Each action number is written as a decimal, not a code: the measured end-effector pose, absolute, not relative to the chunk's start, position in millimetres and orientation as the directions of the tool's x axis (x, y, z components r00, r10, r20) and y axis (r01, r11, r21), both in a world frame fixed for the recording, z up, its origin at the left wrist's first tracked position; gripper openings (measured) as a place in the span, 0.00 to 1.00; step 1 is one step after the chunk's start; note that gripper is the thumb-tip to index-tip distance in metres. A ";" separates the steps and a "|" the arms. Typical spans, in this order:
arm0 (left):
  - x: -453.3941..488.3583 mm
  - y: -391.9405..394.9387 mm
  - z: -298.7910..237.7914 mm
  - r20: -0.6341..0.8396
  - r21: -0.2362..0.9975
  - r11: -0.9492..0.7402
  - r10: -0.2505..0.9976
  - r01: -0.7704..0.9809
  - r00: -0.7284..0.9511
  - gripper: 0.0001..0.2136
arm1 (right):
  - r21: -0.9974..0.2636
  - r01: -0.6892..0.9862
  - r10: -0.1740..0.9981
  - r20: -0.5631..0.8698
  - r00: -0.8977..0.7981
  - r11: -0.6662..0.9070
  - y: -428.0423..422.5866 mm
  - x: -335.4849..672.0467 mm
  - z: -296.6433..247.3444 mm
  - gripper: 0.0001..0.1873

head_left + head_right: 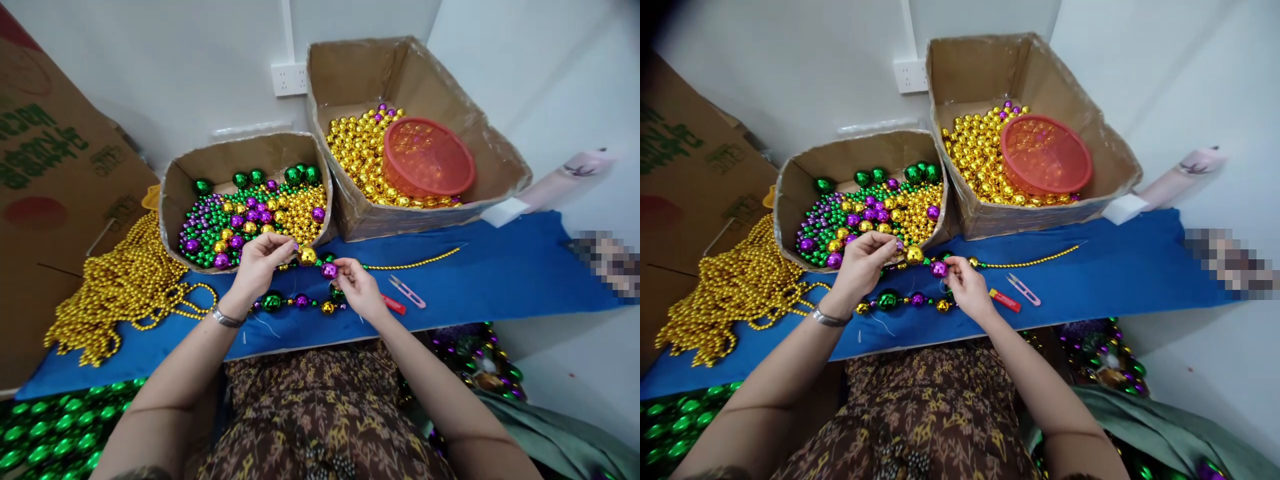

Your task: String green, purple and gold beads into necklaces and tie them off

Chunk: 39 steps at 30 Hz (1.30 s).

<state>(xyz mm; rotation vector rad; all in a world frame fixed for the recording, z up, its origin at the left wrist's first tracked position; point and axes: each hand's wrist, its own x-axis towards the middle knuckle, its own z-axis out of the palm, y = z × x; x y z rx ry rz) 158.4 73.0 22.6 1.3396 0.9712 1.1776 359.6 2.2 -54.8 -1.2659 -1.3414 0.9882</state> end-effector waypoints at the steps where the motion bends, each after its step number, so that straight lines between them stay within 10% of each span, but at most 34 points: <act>1: 158.2 71.4 19.6 0.130 0.991 -0.121 0.975 -0.058 0.183 0.10 | -0.958 0.258 0.990 0.136 0.022 0.126 4.2 358.6 -57.4 0.14; 7: 160.1 61.6 19.8 0.232 0.949 -0.262 0.957 0.174 0.173 0.09 | -0.758 0.611 0.966 0.255 -0.044 0.228 11.2 361.5 -48.1 0.18; 17: 174.7 64.6 47.3 0.385 0.888 -0.423 0.898 0.179 0.212 0.09 | -0.754 0.482 0.893 0.412 -0.183 0.446 22.4 338.5 -19.2 0.14; 27: 172.3 45.9 14.8 0.380 0.910 -0.395 0.916 0.128 0.128 0.14 | -0.838 0.471 0.957 0.285 -0.053 0.275 16.5 364.5 -22.9 0.13; 32: 159.5 13.7 -44.5 0.222 0.439 -0.712 0.677 0.548 0.702 0.21 | -0.914 0.348 0.969 0.241 0.050 0.210 6.0 384.9 -7.8 0.16; 39: 99.7 19.4 -58.5 -0.077 -0.122 -0.783 0.620 0.610 0.781 0.19 | -0.941 0.305 0.950 0.220 0.222 0.146 -12.2 410.9 -11.1 0.16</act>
